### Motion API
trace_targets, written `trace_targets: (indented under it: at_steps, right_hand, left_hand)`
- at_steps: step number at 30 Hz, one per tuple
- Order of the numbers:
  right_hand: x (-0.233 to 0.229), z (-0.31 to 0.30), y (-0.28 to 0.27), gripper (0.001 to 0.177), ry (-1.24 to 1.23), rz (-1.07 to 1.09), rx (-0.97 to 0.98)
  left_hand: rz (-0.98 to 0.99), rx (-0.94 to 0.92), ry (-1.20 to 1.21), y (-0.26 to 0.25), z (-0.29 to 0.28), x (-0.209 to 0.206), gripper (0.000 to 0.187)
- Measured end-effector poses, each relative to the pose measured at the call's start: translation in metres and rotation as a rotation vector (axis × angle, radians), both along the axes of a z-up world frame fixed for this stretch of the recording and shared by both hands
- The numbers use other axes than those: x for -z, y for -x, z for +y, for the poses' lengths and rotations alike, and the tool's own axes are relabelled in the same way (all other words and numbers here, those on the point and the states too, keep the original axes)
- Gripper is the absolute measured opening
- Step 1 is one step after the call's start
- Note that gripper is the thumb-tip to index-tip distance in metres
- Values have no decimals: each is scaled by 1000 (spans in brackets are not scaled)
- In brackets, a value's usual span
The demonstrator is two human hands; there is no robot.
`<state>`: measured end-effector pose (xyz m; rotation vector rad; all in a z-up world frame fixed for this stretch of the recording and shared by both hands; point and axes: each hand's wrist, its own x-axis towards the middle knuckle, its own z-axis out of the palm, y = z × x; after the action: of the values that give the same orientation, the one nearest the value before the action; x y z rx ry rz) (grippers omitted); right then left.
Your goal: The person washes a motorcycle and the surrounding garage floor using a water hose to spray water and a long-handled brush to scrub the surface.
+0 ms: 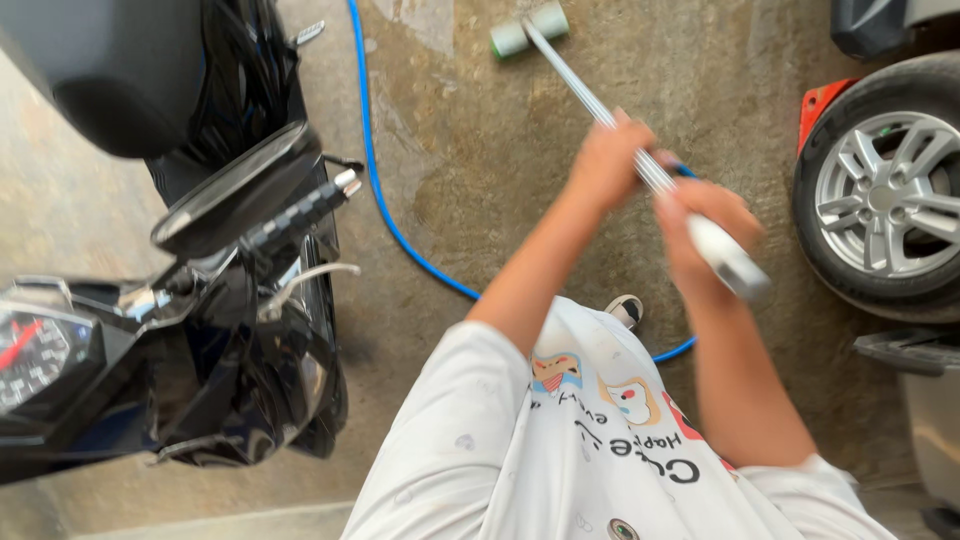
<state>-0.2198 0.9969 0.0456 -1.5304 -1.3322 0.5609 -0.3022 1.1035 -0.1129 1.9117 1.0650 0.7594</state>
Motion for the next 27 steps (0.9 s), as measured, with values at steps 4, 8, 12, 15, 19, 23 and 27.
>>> trace_targets:
  at_steps: [4,8,12,15,19,23,27]
  right_hand:
    - [-44,-50,-25,15,4,30,38]
    - [-6,-43,-34,12,-32,147,91]
    - [33,-21,-34,18,-87,-91,101]
    - [18,-50,-51,10,1,-18,189]
    - [-2,-109,-59,9,59,45,310]
    - [31,-115,-67,16,-110,-113,300]
    - [60,-84,-91,14,-83,-187,295]
  left_hand:
    - [-155,135,-19,-35,-55,-44,33]
    - [-126,188,48,-63,-36,-4,26]
    - [-14,155,-71,-72,-4,42,31]
    - [-1,207,-30,-88,-32,31,32]
    - [-36,357,-40,-109,-99,12,34]
    - [-197,336,-145,-133,-104,53,28]
    - [-74,340,-123,-156,-62,72,28]
